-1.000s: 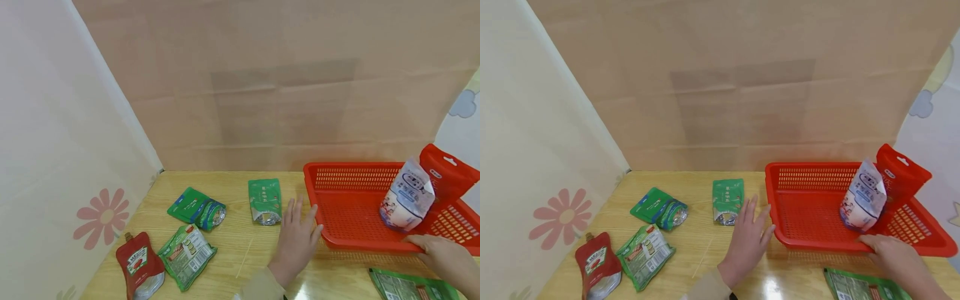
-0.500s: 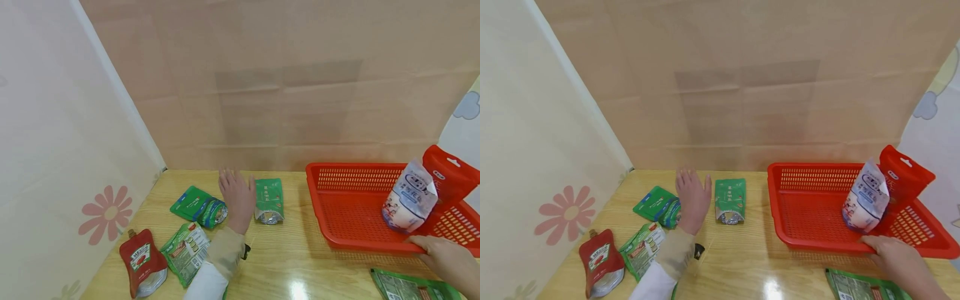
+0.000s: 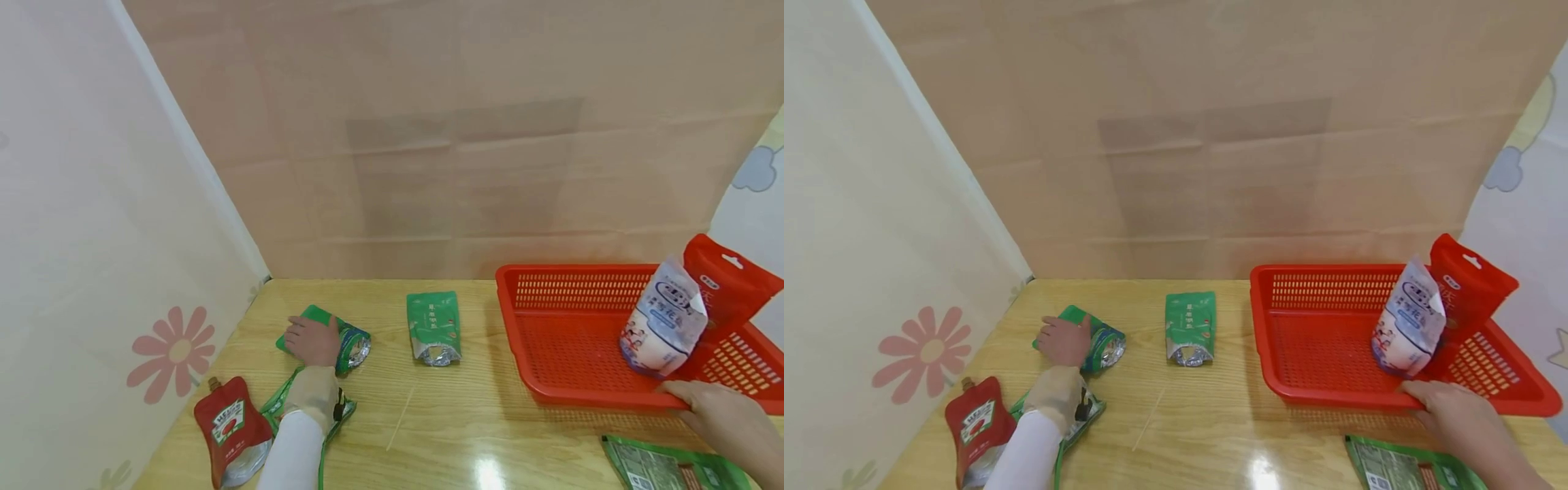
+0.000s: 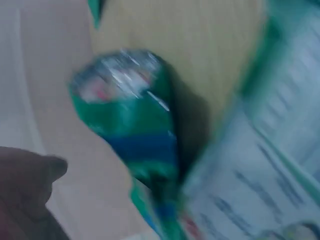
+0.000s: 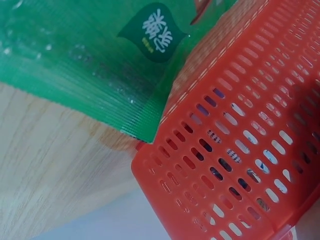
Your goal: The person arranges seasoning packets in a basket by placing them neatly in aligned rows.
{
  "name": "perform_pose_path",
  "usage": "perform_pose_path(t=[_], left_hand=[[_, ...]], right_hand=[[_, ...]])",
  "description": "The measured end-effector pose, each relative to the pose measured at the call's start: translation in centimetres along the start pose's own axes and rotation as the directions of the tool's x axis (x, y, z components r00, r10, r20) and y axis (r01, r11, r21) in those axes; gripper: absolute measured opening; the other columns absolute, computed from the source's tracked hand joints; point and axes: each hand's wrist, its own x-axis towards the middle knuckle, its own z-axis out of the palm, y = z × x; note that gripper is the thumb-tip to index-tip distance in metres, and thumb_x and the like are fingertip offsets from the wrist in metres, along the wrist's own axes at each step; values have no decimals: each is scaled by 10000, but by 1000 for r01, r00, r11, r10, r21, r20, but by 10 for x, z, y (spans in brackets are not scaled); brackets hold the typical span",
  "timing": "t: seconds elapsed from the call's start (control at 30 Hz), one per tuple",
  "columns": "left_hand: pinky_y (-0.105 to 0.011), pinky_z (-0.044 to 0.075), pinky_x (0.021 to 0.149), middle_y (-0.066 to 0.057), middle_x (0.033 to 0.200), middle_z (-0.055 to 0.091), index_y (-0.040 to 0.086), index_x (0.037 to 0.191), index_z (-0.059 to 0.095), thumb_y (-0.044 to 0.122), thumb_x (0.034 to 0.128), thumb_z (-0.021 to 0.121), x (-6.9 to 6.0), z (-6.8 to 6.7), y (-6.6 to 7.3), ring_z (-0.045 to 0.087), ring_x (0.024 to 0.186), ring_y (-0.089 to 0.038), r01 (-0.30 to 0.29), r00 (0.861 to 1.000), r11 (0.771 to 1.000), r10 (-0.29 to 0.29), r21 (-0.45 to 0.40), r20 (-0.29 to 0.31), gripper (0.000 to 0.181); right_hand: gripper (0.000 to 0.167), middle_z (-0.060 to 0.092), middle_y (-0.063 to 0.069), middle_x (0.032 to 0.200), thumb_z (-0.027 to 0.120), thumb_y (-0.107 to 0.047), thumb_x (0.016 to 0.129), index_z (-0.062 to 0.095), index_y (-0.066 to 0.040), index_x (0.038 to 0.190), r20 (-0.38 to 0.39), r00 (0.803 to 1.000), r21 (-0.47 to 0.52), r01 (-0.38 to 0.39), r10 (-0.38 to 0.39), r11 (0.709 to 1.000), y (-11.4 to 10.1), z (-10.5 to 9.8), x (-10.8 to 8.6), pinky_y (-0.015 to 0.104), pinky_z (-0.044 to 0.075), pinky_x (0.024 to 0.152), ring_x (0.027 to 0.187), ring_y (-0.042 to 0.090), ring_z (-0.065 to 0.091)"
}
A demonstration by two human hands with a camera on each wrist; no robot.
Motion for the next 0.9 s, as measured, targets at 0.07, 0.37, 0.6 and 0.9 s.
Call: perform_pose_path(t=[0.07,0.37,0.6,0.9], left_hand=[[-552,361,1053,-451,1319,409,-246,1374,224,463,948,507,2,3,-7,443,1233,-526,56,997,998,-57,22,48,874],[-556,395,1002,-477,1269,428,-336,1279,253,626,940,363,5,14,-27,475,1199,-532,83,957,988,-115,128,266,1026],[-583,426,961,-502,1202,463,-325,1334,113,624,905,468,7,17,-32,529,1124,-542,142,962,989,-149,49,228,1100],[-568,455,946,-439,1219,493,-289,1286,317,321,936,581,12,14,-40,532,1123,-525,171,970,958,-121,-232,212,751]], right_hand=[[349,698,88,806,848,-95,608,712,-51,927,-1,1000,-6,-3,3,1000,-1,0,-1,539,544,695,660,211,584],[349,706,83,807,854,-118,603,722,-69,921,-30,1000,-9,-10,9,1000,-1,-1,-1,550,544,715,663,205,592],[351,707,94,815,851,-116,607,720,-75,930,-13,1000,-12,-23,23,1000,1,-1,-1,566,535,720,672,216,598],[374,709,89,818,860,-101,592,724,-73,940,-17,1000,6,-21,21,1000,0,-1,-1,569,540,708,668,207,597]])
